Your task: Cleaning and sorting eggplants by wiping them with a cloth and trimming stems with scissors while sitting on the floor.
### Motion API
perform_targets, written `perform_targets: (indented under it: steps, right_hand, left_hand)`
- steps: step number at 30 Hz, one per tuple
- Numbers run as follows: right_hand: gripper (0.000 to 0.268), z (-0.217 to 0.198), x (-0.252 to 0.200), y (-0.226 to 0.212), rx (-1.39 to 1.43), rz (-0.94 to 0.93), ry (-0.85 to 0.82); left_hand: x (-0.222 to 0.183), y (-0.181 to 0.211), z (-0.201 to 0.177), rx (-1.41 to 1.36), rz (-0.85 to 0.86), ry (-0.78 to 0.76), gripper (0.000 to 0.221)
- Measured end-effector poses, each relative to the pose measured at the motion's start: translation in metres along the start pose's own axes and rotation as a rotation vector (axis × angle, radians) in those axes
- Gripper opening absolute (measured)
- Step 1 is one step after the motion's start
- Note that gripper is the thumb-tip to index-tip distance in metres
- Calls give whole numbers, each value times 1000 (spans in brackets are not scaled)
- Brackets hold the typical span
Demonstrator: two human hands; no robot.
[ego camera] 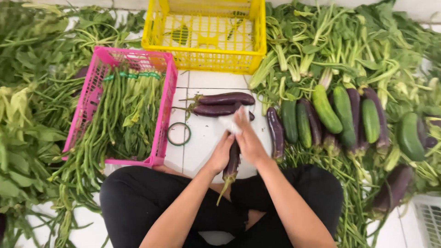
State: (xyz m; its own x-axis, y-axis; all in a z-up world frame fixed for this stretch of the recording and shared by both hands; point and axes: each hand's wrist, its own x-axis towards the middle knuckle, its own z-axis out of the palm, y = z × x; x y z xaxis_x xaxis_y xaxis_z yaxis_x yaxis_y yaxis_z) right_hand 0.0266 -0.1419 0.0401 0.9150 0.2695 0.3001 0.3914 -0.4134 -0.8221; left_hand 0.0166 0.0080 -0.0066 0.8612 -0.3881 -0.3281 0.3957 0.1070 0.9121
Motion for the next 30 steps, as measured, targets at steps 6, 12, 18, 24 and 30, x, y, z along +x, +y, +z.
perform_targets:
  steps: [6,12,18,24,30]
  right_hand:
    - [54,0,9,53,65,72,120]
    - [63,11,-38,-61,-46,-51,-221]
    - [65,-4,-11,-11,-321,-139,-143]
    - [56,-31,12,-3,38,-100,64]
    - [67,3,-3,-78,536,606,376]
  left_hand:
    - [-17,19,12,-281,18,-136,60]
    - [-17,35,-12,-351,-277,91,71]
    - [-13,28,-18,-339,-311,-5,67]
    - [-57,77,20,-462,-264,-154,66]
    - [-35,48,9,-464,-277,-125,63]
